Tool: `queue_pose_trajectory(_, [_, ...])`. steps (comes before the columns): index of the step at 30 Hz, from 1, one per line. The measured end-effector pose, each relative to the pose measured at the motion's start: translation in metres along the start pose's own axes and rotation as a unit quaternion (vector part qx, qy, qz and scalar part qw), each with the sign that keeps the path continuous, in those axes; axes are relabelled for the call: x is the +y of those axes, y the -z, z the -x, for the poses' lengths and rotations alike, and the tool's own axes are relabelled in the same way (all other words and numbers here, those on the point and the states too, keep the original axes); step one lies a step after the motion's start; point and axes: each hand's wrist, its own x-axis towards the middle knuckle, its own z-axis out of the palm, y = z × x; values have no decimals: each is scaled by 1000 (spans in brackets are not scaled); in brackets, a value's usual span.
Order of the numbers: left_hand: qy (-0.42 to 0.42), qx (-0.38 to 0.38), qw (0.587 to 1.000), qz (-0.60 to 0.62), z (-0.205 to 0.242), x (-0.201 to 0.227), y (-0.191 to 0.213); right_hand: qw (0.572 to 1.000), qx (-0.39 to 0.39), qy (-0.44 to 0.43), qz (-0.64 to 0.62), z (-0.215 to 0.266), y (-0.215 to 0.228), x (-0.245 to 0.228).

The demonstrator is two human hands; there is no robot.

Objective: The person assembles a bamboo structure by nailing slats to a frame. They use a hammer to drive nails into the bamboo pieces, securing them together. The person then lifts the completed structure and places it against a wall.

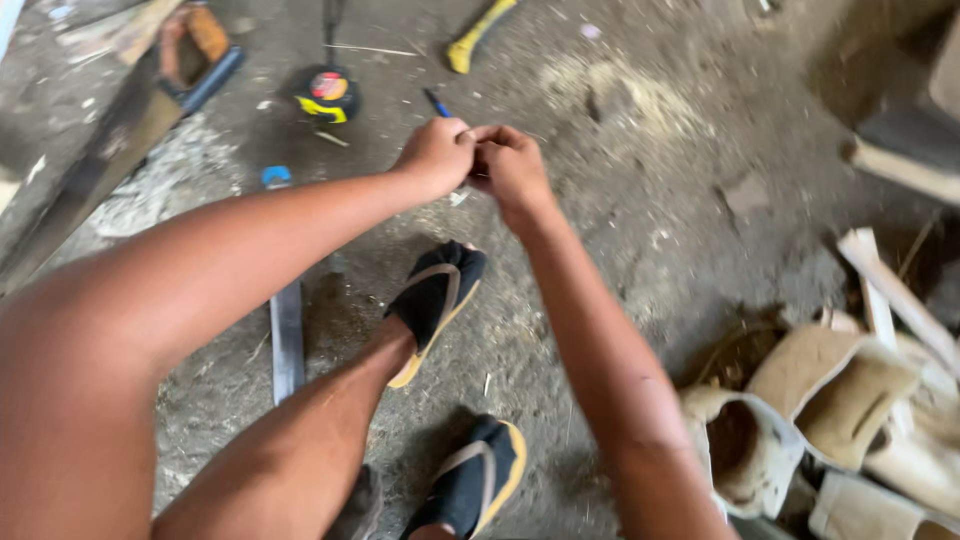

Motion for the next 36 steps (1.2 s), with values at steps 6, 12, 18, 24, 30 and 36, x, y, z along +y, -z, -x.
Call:
queue_pose_trajectory(6, [29,130,991,-27,61,-96,101,973,-26,-67,-218,-22,-149,68])
queue_pose_trajectory(12, [119,53,987,-96,137,-153,206,978,-206,-22,3,-20,-177,81])
queue_pose_trajectory(18, [198,148,958,-149,118,-172,206,947,-261,67,174,-1,-171,68])
queue_pose_trajectory(24, [127,0,978,-165,122,-177,130,846,-223,246,417,5,-167,64])
queue_pose_trajectory(30, [48,-67,976,-199,141,-186,130,645,-347,326,598,3,-204,56])
queue_pose_trajectory(36, [-263,-206,838,-432,175,-244,82,581,-335,262,694,-28,-237,35])
